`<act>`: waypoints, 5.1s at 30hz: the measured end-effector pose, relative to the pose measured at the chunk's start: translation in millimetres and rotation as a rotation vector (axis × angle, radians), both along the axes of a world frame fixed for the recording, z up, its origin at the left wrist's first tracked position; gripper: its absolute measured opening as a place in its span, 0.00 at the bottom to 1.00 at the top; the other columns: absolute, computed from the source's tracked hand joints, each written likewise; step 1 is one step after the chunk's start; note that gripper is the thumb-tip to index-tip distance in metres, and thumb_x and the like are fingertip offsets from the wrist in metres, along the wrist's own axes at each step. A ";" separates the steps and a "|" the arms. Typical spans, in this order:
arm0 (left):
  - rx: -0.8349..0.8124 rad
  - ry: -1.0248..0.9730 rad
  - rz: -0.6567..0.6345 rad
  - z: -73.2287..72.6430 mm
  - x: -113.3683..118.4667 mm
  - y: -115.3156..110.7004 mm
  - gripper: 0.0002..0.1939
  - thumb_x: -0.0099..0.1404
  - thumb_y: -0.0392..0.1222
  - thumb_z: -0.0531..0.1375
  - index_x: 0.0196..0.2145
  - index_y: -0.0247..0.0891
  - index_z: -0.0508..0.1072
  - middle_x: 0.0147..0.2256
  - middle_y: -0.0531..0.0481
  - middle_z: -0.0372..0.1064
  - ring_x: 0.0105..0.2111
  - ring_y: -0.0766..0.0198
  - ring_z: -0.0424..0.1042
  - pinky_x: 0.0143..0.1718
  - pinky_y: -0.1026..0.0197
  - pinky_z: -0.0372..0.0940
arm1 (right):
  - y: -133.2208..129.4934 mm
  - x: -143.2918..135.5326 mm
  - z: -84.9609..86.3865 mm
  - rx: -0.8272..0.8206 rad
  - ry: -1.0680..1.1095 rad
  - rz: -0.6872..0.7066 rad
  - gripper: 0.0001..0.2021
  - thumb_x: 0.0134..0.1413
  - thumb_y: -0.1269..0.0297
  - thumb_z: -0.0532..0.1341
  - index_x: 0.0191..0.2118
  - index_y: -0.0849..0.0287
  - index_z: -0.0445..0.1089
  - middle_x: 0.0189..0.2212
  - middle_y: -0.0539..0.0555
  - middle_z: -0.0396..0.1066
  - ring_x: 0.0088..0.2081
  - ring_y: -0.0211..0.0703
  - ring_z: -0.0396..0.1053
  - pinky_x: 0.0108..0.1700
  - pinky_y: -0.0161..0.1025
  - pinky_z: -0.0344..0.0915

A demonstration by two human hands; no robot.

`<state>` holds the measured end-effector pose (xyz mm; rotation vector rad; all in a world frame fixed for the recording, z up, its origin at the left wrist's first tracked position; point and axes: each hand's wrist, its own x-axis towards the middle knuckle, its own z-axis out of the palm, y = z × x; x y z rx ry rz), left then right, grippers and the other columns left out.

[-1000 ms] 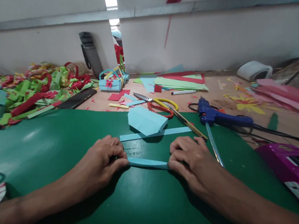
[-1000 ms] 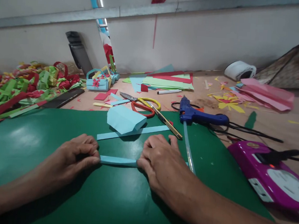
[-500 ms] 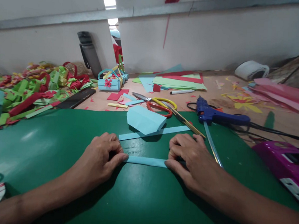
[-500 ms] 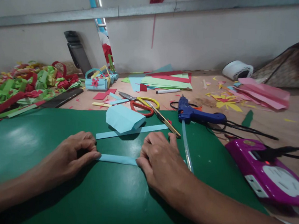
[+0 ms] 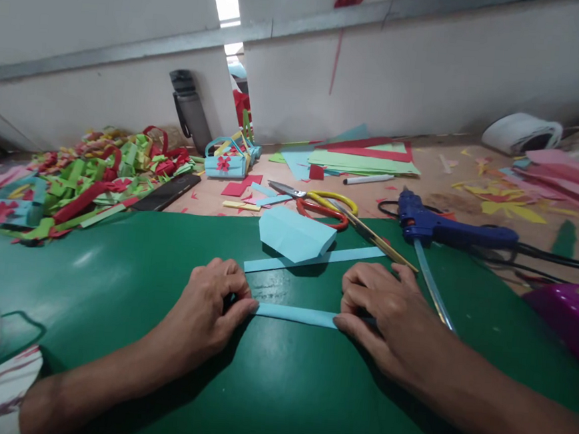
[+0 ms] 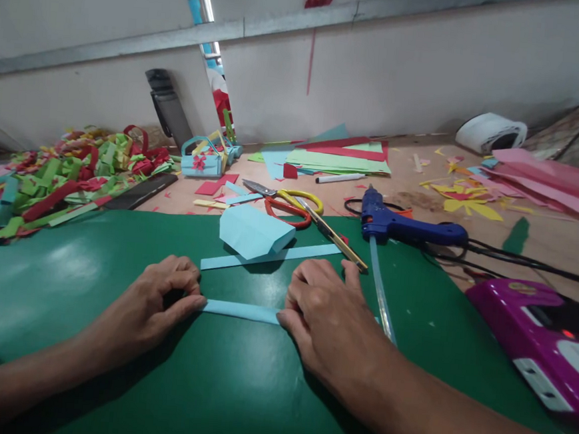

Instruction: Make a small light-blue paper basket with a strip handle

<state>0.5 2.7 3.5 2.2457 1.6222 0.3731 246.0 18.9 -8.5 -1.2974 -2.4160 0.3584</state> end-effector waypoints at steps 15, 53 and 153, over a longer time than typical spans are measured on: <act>0.252 0.491 -0.431 5.3 2.2 5.6 0.33 0.64 0.31 0.50 0.60 0.61 0.44 0.35 0.50 0.61 0.33 0.58 0.60 0.39 0.51 0.51 | -1.2 -1.9 19.0 -0.131 -0.073 -0.010 0.05 0.49 0.71 0.60 0.27 0.58 0.64 0.29 0.48 0.64 0.38 0.42 0.61 0.47 0.50 0.47; 0.550 0.540 -0.434 19.0 6.7 -22.9 0.12 0.66 0.36 0.51 0.47 0.36 0.68 0.45 0.42 0.66 0.46 0.51 0.60 0.45 0.50 0.55 | -4.2 -1.2 17.5 -0.044 -0.096 0.006 0.04 0.50 0.70 0.60 0.26 0.59 0.67 0.31 0.50 0.66 0.39 0.44 0.64 0.50 0.56 0.47; 0.581 0.474 -0.324 18.8 56.8 16.2 0.10 0.55 0.24 0.50 0.25 0.36 0.65 0.20 0.50 0.67 0.21 0.60 0.65 0.28 0.58 0.56 | -10.8 12.8 26.6 0.844 -0.194 0.050 0.16 0.50 0.82 0.47 0.23 0.61 0.67 0.16 0.50 0.62 0.25 0.39 0.60 0.57 0.59 0.41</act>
